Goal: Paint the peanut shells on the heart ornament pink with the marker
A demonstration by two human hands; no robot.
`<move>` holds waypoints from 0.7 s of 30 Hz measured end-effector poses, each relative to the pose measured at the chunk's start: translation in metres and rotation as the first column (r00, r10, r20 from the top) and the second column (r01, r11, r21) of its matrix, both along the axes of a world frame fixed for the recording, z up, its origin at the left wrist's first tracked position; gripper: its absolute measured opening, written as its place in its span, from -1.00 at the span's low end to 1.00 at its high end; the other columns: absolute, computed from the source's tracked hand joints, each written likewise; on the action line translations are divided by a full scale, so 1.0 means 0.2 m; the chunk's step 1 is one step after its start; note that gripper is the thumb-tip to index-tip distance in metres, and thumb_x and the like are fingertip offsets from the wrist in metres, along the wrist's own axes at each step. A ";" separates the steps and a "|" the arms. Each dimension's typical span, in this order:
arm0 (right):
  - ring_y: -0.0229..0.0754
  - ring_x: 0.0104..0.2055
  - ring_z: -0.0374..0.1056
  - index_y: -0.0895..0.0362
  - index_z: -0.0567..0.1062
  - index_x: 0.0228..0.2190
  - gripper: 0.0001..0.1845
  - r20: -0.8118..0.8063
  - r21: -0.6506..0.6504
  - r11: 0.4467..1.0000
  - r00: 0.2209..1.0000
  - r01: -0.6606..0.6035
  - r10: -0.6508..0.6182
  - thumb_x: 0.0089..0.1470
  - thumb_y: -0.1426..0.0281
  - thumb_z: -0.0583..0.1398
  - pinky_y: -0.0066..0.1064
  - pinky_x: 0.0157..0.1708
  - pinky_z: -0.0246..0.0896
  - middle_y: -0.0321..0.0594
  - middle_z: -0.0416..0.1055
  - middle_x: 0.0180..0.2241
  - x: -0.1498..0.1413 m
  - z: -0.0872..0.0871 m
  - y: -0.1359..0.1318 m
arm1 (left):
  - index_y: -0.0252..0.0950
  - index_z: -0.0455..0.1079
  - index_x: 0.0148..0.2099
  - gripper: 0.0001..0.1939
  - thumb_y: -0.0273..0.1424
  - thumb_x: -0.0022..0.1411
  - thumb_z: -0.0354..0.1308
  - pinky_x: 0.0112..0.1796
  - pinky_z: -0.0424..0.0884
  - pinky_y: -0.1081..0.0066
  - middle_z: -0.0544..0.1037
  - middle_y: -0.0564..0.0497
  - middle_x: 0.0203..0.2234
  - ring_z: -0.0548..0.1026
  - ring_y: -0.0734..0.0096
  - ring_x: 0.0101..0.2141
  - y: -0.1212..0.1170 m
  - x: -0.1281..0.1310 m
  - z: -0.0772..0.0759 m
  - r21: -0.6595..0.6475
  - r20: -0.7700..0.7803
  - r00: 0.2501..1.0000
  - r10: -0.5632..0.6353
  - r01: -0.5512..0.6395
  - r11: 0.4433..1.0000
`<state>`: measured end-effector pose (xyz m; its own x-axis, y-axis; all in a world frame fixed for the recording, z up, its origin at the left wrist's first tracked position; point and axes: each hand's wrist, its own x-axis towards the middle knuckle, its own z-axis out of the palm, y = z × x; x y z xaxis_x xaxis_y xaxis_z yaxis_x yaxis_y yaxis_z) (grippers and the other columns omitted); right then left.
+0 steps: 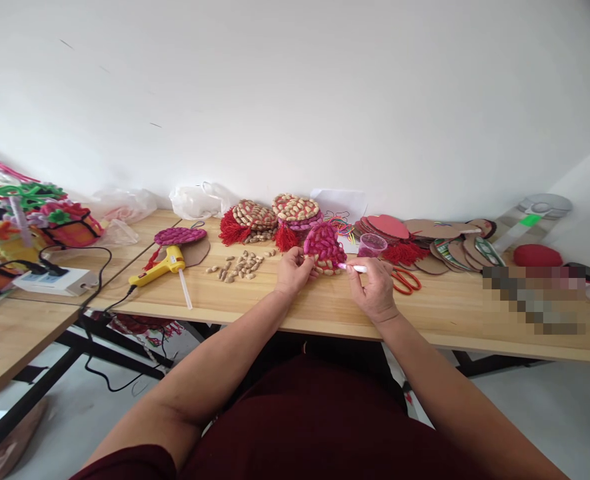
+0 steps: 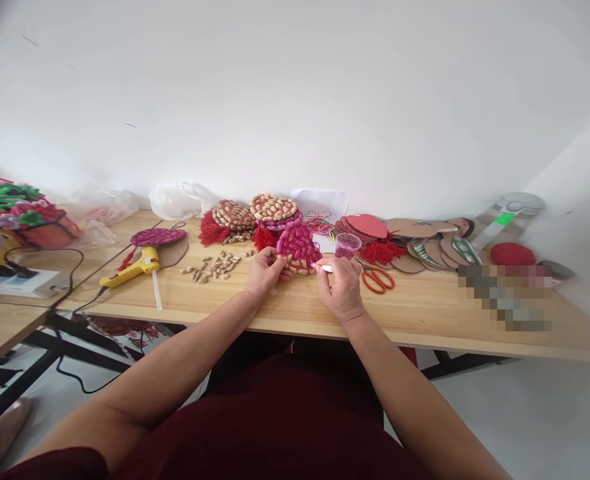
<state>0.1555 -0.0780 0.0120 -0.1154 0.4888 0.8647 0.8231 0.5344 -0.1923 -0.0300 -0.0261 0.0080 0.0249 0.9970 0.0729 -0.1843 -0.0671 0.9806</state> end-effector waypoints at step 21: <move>-0.11 -0.29 0.48 0.06 0.48 -0.27 -0.91 -0.125 -0.003 1.000 0.992 0.007 -0.007 0.27 0.34 0.17 -0.22 -0.18 0.25 -0.21 0.59 -0.33 0.03 0.00 0.01 | -0.22 0.27 -0.33 -0.69 -0.25 0.02 0.35 -0.62 0.43 0.49 0.49 0.14 -0.65 0.51 0.41 -0.66 0.02 0.00 -0.01 -0.048 0.071 0.997 0.025 -0.021 0.999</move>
<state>0.1623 -0.0765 0.0126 -0.0033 0.4917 0.8708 0.7964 0.5279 -0.2951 -0.0309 -0.0215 0.0056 -0.0018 0.9996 0.0265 -0.2530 -0.0261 0.9671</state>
